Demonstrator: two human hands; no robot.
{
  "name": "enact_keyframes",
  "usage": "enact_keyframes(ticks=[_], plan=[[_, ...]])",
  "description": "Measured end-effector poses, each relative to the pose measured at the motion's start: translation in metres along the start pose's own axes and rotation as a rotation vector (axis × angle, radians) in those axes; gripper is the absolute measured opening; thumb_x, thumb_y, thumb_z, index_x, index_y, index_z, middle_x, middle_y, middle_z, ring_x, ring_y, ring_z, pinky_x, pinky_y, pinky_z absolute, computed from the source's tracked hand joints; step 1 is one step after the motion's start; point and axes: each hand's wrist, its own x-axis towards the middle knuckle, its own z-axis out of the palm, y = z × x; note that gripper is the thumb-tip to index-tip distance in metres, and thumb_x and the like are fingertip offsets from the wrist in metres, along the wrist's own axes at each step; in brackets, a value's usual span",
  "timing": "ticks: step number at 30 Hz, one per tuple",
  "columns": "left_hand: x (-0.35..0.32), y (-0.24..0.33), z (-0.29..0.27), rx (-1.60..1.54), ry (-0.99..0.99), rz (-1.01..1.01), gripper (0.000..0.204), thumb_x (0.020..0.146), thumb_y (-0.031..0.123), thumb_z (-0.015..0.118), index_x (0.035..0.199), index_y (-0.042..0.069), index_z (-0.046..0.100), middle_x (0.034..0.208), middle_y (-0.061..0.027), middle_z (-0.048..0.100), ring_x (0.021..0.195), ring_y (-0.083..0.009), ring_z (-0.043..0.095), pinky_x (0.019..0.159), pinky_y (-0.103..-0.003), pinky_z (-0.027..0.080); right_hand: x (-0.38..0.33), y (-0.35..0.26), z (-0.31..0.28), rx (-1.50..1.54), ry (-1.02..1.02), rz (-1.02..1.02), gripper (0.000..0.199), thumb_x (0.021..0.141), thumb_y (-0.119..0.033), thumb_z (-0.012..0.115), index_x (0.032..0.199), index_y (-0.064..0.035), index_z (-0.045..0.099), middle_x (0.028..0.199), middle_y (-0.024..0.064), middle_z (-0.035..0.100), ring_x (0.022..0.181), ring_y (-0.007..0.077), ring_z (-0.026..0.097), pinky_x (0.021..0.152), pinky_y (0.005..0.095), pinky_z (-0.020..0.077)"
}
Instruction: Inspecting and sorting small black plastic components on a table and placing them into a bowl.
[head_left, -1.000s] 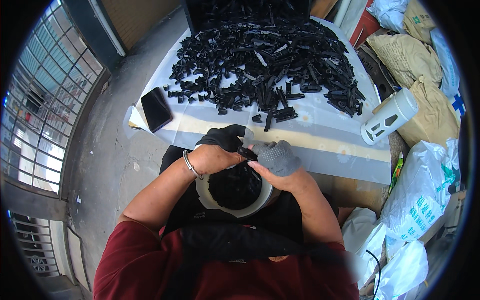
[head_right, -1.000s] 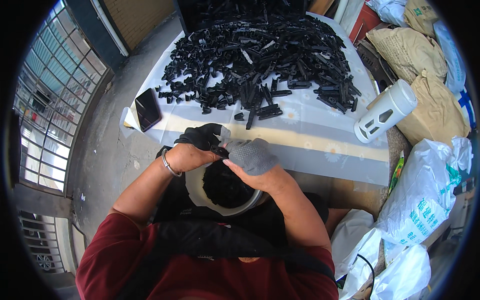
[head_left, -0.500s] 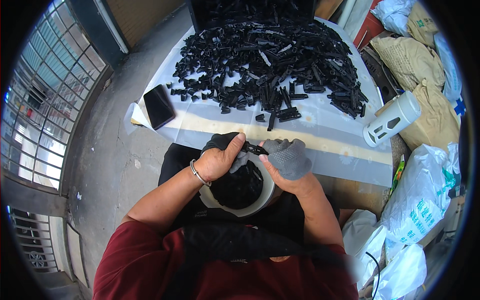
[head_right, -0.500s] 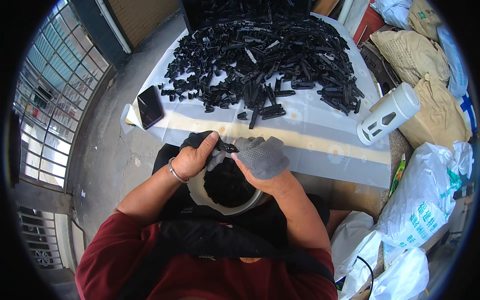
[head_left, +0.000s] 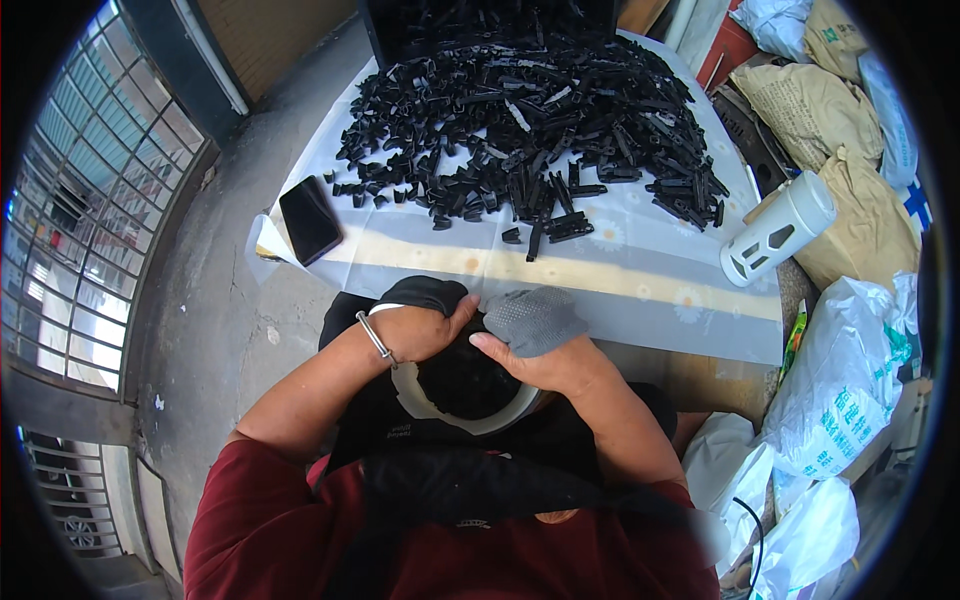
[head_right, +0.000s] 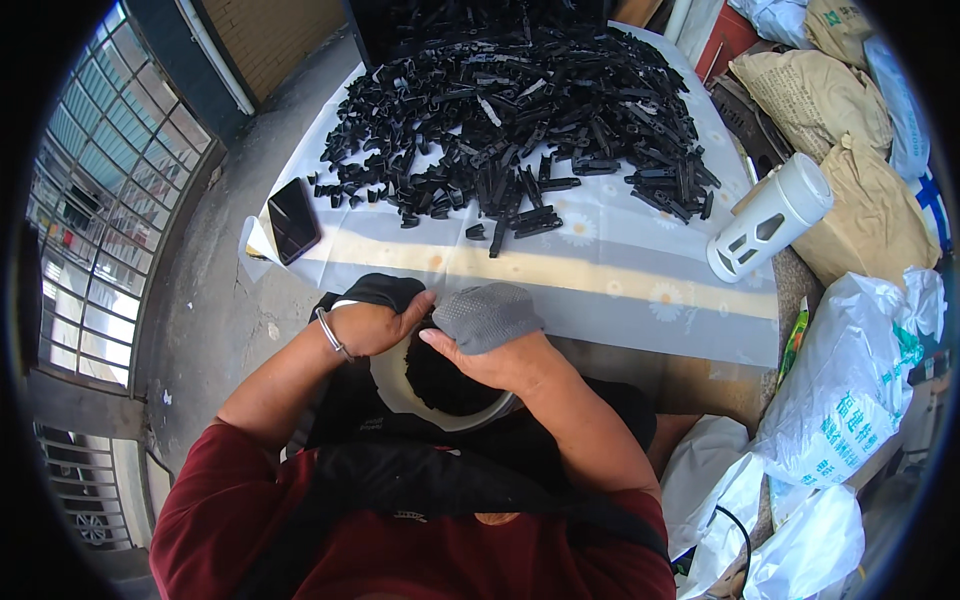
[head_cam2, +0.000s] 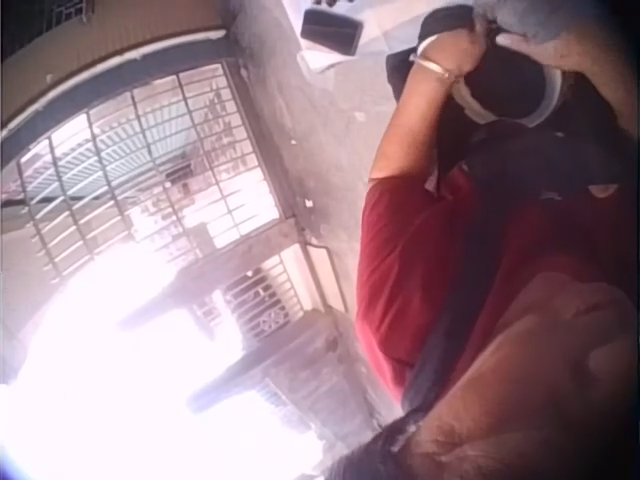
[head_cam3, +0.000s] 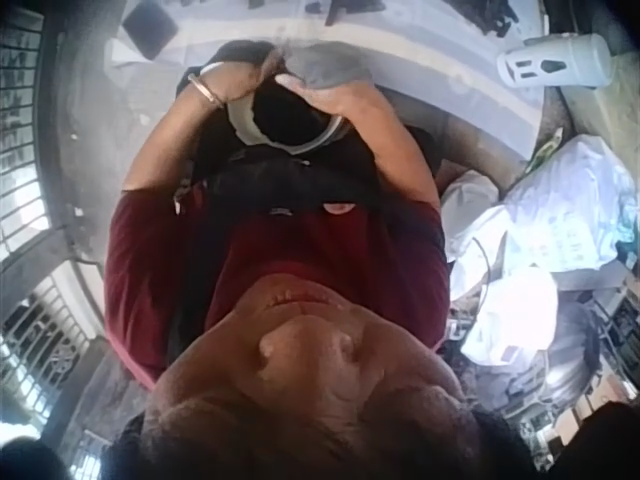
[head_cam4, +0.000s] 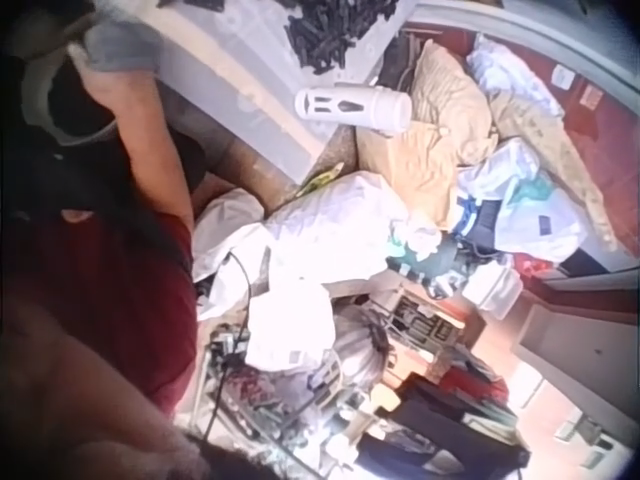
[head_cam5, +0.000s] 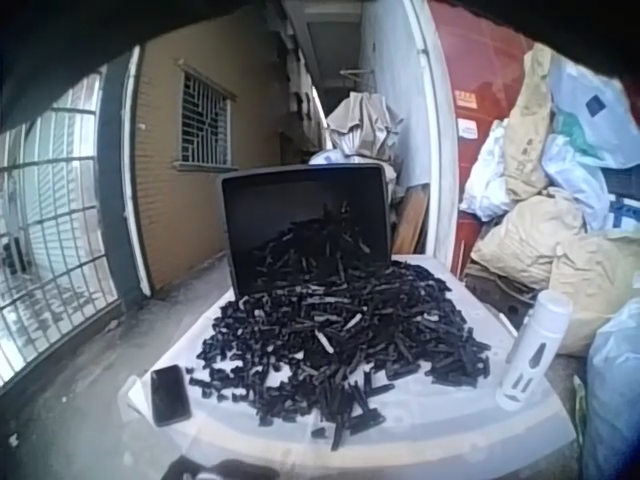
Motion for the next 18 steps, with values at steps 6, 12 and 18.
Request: enact_keyframes(ticks=[6,12,18], plan=[[0.05,-0.001,0.01,0.214,0.533,0.076,0.026,0.081,0.025,0.058,0.096,0.005,0.06,0.078,-0.0143,0.061,0.069,-0.0301,0.06,0.062,-0.038,0.048,0.025,0.039,-0.007,-0.138,0.1,0.223,0.021,0.08,-0.026,0.057,0.08,-0.0055,0.062,0.072,0.0126,0.06,0.071,0.0314,0.058,0.065,0.0412,0.0457],[0.087,-0.006,0.026,0.229,0.327,0.058,0.021,0.079,0.022,0.058,0.092,0.005,0.06,0.084,-0.0155,0.059,0.073,-0.0312,0.059,0.065,-0.039,0.047,0.019,0.045,-0.004,-0.369,0.02,0.242,0.017,0.079,-0.021,0.056,0.081,-0.0047,0.061,0.074,0.0133,0.058,0.072,0.0311,0.057,0.062,0.0423,0.0447],[0.052,0.011,-0.003,-0.077,0.121,-0.146,0.022,0.076,0.023,0.06,0.089,0.004,0.058,0.084,-0.0171,0.061,0.078,-0.0339,0.059,0.066,-0.04,0.047,0.003,0.035,-0.016,0.133,0.196,0.278,0.027,0.083,-0.022,0.055,0.104,-0.0049,0.054,0.092,0.0144,0.058,0.084,0.0304,0.056,0.075,0.0392,0.0429]])
